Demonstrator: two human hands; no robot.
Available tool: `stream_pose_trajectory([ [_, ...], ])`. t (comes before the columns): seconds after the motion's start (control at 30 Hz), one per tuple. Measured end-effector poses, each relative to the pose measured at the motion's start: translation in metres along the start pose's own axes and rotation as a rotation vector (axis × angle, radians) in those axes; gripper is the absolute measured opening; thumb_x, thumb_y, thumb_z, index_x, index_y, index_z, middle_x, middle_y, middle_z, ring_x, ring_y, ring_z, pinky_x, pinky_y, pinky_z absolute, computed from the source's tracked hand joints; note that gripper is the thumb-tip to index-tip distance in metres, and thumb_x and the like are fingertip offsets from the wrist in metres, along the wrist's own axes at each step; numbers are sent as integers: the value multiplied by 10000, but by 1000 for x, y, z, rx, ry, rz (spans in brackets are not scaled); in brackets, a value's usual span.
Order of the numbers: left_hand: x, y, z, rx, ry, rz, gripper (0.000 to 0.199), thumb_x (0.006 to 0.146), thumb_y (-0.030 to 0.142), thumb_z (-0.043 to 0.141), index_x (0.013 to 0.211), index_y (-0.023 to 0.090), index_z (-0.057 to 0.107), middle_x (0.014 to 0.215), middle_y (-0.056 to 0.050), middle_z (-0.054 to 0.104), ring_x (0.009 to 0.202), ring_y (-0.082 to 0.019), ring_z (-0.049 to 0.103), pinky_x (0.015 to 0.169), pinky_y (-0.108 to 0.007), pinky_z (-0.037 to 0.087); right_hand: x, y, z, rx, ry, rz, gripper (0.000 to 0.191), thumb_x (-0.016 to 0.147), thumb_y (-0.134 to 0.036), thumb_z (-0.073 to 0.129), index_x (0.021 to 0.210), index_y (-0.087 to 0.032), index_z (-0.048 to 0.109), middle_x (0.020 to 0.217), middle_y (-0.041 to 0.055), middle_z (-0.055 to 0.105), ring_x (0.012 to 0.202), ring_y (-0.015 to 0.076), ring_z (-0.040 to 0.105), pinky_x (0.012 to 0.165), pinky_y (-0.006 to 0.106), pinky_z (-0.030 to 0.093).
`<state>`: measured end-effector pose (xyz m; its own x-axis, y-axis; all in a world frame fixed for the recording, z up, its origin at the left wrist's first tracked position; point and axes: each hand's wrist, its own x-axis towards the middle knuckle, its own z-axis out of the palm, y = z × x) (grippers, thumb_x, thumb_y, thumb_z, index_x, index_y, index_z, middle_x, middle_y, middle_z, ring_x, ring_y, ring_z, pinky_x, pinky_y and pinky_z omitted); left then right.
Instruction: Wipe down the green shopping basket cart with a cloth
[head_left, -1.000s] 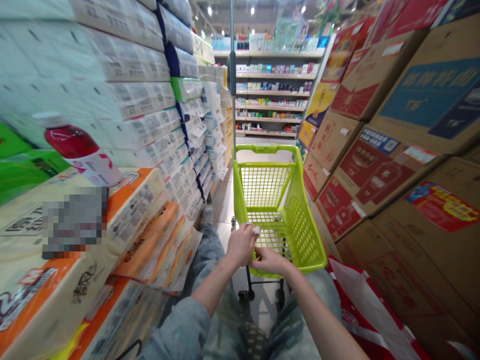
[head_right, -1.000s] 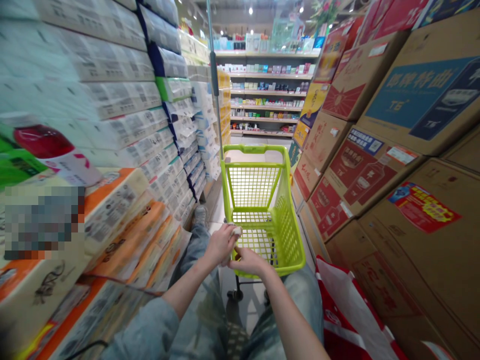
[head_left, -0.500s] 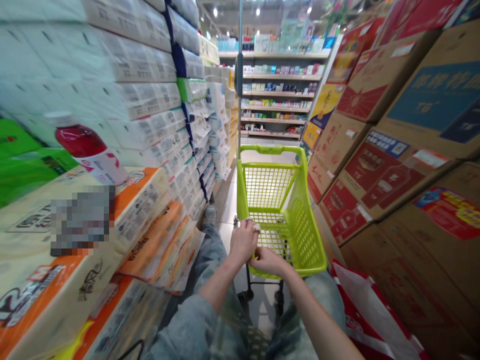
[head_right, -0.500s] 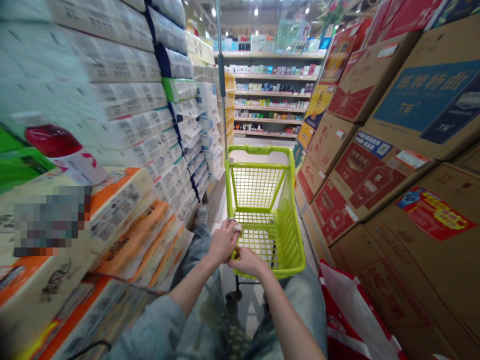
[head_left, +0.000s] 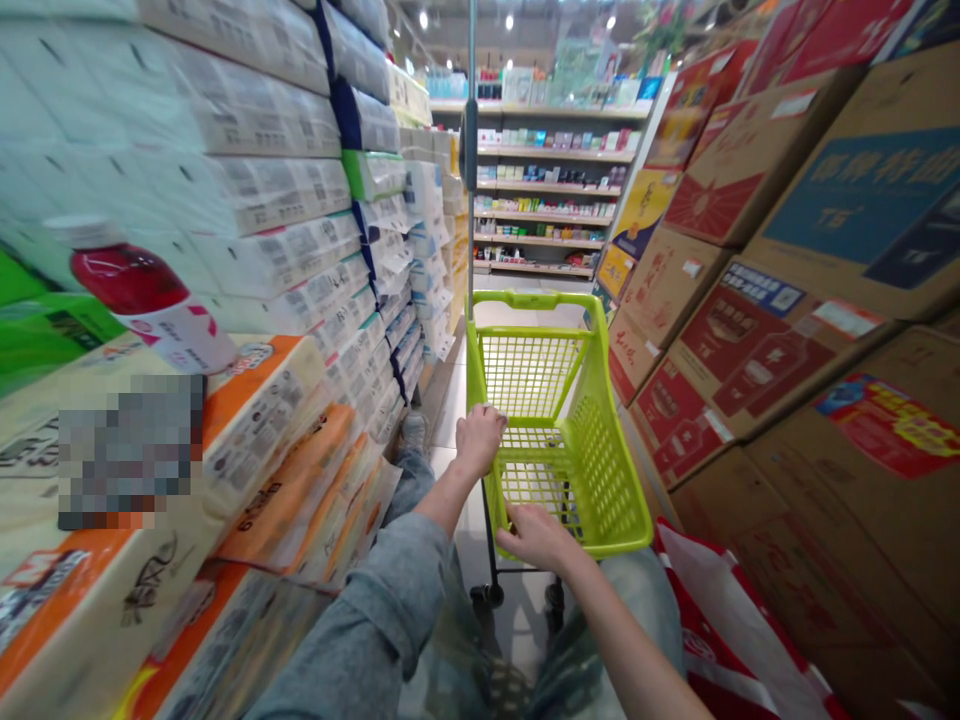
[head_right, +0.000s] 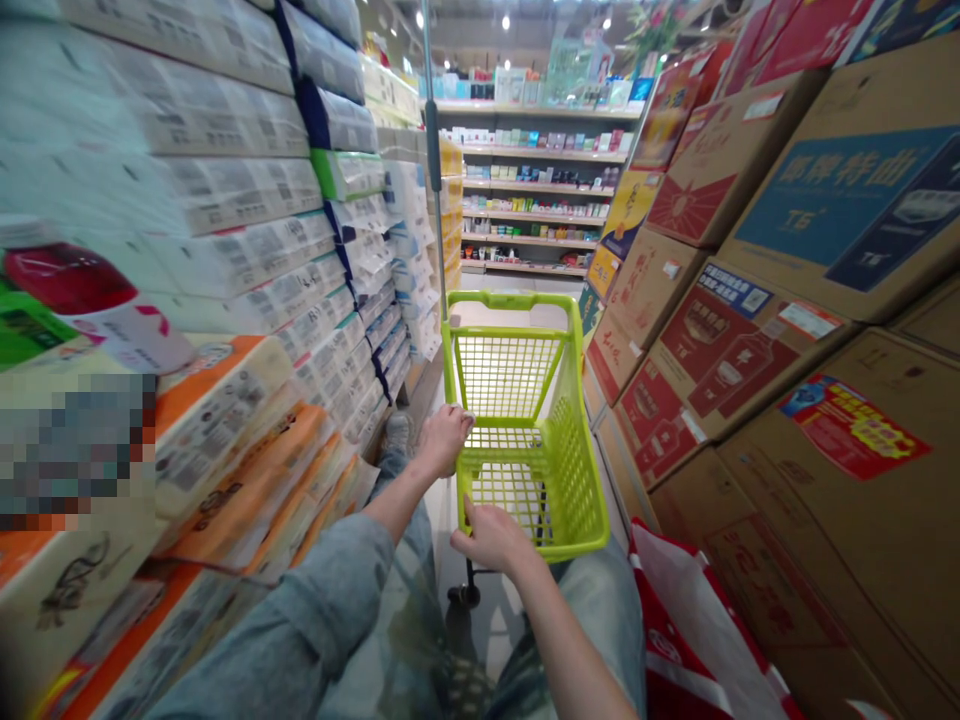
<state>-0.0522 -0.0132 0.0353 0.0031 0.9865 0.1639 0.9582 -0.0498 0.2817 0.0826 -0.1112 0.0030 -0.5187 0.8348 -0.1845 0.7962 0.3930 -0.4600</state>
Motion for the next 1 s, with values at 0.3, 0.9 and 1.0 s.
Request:
stream_pose_trajectory([
  [0.3,-44,4,8,-53,-67,113,259,927,347,339,1022,211,538,1031,-53,563,943,-182,548,796,-304,403,6,18,2,96,-3,-9,163,710,-311,503,763,-165,553,616,-10,532,568,103,420,523,225,234],
  [0.9,-92,23,13,37,-80,257,283,927,385,346,974,210,563,1000,-54,578,943,-188,554,771,-327,390,-5,36,-10,-83,61,-107,205,710,-289,494,580,-145,560,551,11,541,523,94,404,505,235,222],
  [1.0,-85,26,11,47,-77,296,290,929,389,346,941,209,573,971,-50,595,943,-186,555,778,-330,381,-11,41,-17,-151,72,-94,202,730,-296,490,653,-146,602,624,37,601,584,123,482,532,241,245],
])
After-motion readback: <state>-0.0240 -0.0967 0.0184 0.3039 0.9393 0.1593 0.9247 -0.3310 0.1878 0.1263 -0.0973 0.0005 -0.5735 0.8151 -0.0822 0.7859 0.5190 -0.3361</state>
